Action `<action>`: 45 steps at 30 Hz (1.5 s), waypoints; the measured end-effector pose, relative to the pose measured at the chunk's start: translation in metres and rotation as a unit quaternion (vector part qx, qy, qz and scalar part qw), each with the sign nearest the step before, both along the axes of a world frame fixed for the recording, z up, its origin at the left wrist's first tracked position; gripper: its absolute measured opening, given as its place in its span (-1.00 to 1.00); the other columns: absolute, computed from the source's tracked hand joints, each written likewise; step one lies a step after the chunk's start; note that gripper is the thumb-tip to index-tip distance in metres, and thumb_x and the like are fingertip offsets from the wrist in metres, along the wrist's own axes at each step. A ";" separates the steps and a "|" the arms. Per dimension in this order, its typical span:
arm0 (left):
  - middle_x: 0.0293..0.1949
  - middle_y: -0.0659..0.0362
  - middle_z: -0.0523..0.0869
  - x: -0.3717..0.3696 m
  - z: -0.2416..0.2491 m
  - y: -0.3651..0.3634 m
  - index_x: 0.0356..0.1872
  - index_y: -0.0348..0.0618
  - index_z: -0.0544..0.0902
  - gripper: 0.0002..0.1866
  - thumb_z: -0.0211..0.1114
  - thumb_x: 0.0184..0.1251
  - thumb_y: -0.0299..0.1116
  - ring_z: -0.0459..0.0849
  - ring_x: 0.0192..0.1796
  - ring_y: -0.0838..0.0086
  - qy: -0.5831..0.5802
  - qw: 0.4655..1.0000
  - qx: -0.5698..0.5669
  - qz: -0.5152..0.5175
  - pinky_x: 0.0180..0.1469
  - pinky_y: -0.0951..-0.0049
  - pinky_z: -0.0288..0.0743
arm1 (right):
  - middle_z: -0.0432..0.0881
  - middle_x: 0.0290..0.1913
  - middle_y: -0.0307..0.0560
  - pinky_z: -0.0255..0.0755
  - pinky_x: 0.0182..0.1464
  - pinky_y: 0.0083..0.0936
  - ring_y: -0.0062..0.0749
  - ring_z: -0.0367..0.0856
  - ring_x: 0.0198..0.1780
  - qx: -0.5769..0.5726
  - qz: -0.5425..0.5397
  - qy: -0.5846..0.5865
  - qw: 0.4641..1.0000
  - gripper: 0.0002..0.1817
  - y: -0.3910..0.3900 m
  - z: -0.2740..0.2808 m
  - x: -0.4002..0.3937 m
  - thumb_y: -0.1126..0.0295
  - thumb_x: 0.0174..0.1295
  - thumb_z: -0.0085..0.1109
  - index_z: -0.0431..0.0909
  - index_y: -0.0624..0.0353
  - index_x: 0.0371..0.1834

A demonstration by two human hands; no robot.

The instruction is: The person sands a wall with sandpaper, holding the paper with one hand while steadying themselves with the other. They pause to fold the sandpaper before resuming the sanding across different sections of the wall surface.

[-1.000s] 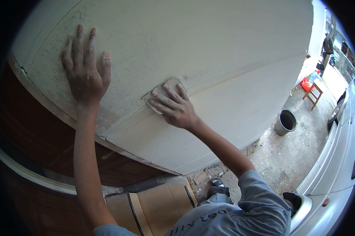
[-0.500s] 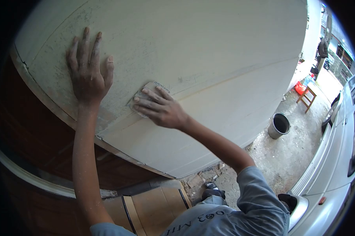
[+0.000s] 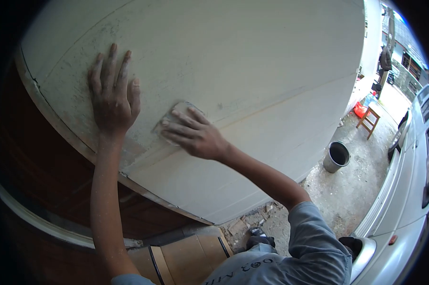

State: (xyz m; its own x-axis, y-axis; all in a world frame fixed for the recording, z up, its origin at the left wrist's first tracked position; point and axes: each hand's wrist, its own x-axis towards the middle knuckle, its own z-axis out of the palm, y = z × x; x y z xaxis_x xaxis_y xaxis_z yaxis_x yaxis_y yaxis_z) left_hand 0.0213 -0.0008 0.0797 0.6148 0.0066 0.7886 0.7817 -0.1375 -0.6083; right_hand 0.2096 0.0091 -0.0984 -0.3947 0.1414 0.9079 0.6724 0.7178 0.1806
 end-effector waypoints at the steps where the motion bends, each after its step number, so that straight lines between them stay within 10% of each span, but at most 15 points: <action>1: 0.38 0.09 0.30 0.000 0.000 -0.001 0.31 -0.02 0.38 -0.50 -0.05 0.37 -0.16 0.20 0.41 0.13 0.001 1.000 -0.002 -0.004 0.43 0.04 0.04 | 0.30 0.39 -0.18 -0.26 0.47 0.08 -0.04 -0.02 0.50 0.004 0.002 -0.050 0.999 -0.46 0.006 -0.003 0.007 0.40 0.15 0.15 0.40 -0.11 0.27; 9: 0.37 0.10 0.32 0.004 -0.003 -0.002 0.31 -0.01 0.38 -0.51 -0.05 0.37 -0.21 0.20 0.41 0.13 -0.024 1.000 -0.007 0.001 0.44 0.06 0.03 | 0.43 0.29 0.03 -0.22 0.46 -0.06 0.06 0.07 0.46 0.097 -0.137 0.431 0.887 -0.65 0.023 0.018 0.133 0.50 0.22 0.06 0.58 0.14 0.09; 16: 0.37 0.13 0.33 0.003 -0.003 0.001 0.30 0.00 0.39 -0.52 -0.06 0.37 -0.20 0.23 0.39 0.12 -0.016 1.000 0.000 -0.008 0.43 0.06 0.04 | 0.26 0.41 -0.19 -0.16 0.46 0.03 -0.09 0.02 0.49 -0.001 0.057 -0.040 0.998 -0.41 0.013 0.018 0.018 0.38 0.15 0.17 0.35 -0.10 0.31; 22: 0.37 0.15 0.33 0.003 -0.002 0.002 0.30 0.01 0.39 -0.54 -0.10 0.41 -0.21 0.22 0.40 0.16 -0.019 1.000 0.011 0.013 0.44 0.07 0.04 | 0.40 0.32 -0.04 -0.15 0.45 -0.05 -0.01 0.07 0.47 0.069 -0.105 0.396 0.910 -0.61 0.019 0.076 0.122 0.44 0.20 0.11 0.55 -0.02 0.14; 29: 0.35 0.15 0.35 -0.006 -0.002 0.006 0.30 -0.09 0.37 -0.54 -0.14 0.43 -0.24 0.22 0.41 0.18 -0.032 0.999 -0.011 -0.029 0.43 0.09 0.06 | 0.29 0.41 -0.24 -0.22 0.48 -0.10 -0.11 0.02 0.50 0.043 -0.003 0.020 0.999 -0.45 0.013 0.074 0.022 0.41 0.14 0.19 0.43 -0.14 0.27; 34: 0.35 0.16 0.36 0.003 -0.001 0.004 0.29 -0.16 0.37 -0.54 -0.14 0.43 -0.26 0.23 0.40 0.18 -0.038 0.999 0.015 0.000 0.43 0.11 0.07 | 0.55 0.17 0.00 0.13 0.39 -0.31 -0.02 0.45 0.21 0.136 -0.168 0.375 0.901 -0.66 0.031 0.096 0.160 0.53 0.21 0.06 0.55 0.19 0.08; 40: 0.35 0.13 0.36 0.001 -0.003 0.001 0.28 -0.21 0.37 -0.54 -0.14 0.43 -0.26 0.23 0.40 0.15 -0.035 0.999 -0.001 -0.013 0.43 0.09 0.05 | 0.26 0.42 -0.21 -0.21 0.48 -0.04 -0.14 0.00 0.50 0.053 -0.031 0.150 0.987 -0.53 0.009 0.085 -0.001 0.38 0.21 0.11 0.45 -0.11 0.24; 45: 0.37 0.10 0.33 -0.003 -0.003 0.004 0.29 -0.25 0.34 -0.50 -0.11 0.42 -0.22 0.21 0.41 0.14 -0.037 0.999 -0.007 -0.020 0.44 0.06 0.01 | 0.23 0.44 -0.21 -0.16 0.46 -0.03 -0.12 0.01 0.50 0.101 -0.035 0.128 0.986 -0.51 0.021 0.091 0.061 0.38 0.21 0.11 0.43 -0.17 0.26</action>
